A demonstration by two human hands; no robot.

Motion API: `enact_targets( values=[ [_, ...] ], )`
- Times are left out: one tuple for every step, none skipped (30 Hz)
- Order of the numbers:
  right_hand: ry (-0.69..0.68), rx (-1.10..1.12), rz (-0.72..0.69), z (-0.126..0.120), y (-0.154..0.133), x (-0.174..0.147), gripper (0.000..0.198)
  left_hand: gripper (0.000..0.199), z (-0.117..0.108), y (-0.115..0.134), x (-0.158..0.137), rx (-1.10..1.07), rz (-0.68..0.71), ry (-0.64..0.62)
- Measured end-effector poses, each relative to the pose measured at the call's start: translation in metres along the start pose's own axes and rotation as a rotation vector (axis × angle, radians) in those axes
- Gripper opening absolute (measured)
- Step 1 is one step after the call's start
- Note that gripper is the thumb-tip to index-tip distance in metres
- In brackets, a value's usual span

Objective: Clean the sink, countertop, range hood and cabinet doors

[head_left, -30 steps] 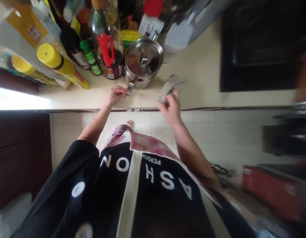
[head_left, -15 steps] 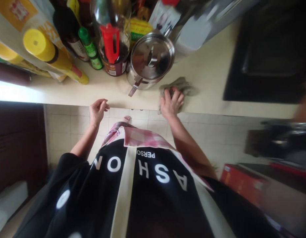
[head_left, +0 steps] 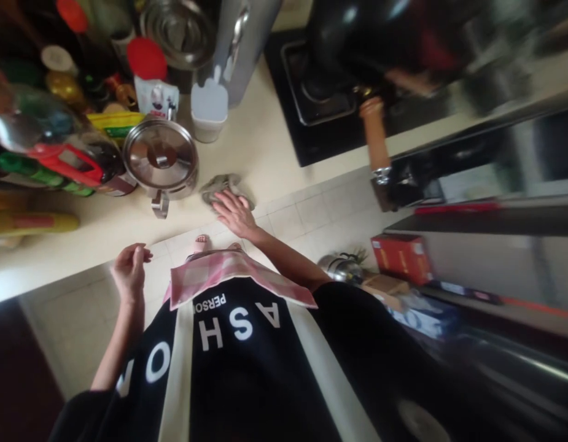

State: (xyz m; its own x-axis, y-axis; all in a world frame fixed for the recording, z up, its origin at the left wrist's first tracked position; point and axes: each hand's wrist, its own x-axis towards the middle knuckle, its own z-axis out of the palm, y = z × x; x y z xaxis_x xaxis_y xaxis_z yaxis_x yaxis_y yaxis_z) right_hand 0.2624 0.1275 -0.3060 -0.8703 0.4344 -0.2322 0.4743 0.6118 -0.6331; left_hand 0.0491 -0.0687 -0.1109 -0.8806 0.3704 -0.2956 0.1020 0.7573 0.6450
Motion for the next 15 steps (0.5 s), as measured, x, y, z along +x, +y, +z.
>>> enact_targets(
  values=[
    [0.014, 0.003, 0.091, -0.004, 0.022, -0.001, 0.050, 0.029, -0.002, 0.001, 0.000, 0.028, -0.008, 0.004],
    [0.033, 0.009, 0.172, -0.009, 0.044, 0.002, 0.051, 0.029, -0.003, 0.002, -0.001, 0.054, -0.012, 0.003],
    [0.057, 0.016, 0.237, -0.015, 0.064, 0.010, 0.054, 0.030, -0.003, 0.004, 0.000, 0.075, -0.013, -0.005],
    [0.085, 0.026, 0.289, -0.022, 0.081, 0.023, 0.056, 0.031, -0.002, 0.006, 0.000, 0.088, -0.011, -0.018],
    [0.110, 0.034, 0.331, -0.029, 0.095, 0.039, 0.058, 0.032, 0.000, 0.009, 0.002, 0.097, -0.007, -0.041],
    [0.125, 0.042, 0.367, -0.037, 0.104, 0.058, 0.060, 0.033, 0.003, 0.012, 0.003, 0.109, -0.004, -0.072],
    [0.132, 0.047, 0.406, -0.045, 0.108, 0.077, 0.062, 0.034, 0.006, 0.016, 0.005, 0.123, -0.004, -0.104],
    [0.126, 0.050, 0.445, -0.052, 0.109, 0.094, 0.063, 0.035, 0.009, 0.020, 0.007, 0.139, -0.004, -0.130],
    [0.111, 0.050, 0.489, -0.059, 0.106, 0.109, 0.064, 0.036, 0.013, 0.023, 0.009, 0.154, -0.004, -0.153],
    [0.109, 0.044, 0.511, -0.063, 0.100, 0.121, 0.063, 0.038, 0.016, 0.027, 0.011, 0.165, -0.004, -0.166],
    [0.118, 0.036, 0.502, -0.064, 0.094, 0.128, 0.062, 0.040, 0.020, 0.029, 0.013, 0.168, -0.003, -0.168],
    [0.118, 0.030, 0.478, -0.062, 0.087, 0.130, 0.060, 0.042, 0.025, 0.031, 0.014, 0.162, -0.004, -0.159],
    [0.135, 0.025, 0.441, -0.058, 0.081, 0.128, 0.060, 0.043, 0.030, 0.033, 0.014, 0.155, -0.007, -0.143],
    [0.156, 0.019, 0.392, -0.051, 0.076, 0.123, 0.059, 0.044, 0.037, 0.035, 0.014, 0.150, -0.016, -0.131],
    [0.171, 0.013, 0.334, -0.044, 0.073, 0.115, 0.057, 0.044, 0.044, 0.036, 0.013, 0.150, -0.029, -0.125]
  ],
)
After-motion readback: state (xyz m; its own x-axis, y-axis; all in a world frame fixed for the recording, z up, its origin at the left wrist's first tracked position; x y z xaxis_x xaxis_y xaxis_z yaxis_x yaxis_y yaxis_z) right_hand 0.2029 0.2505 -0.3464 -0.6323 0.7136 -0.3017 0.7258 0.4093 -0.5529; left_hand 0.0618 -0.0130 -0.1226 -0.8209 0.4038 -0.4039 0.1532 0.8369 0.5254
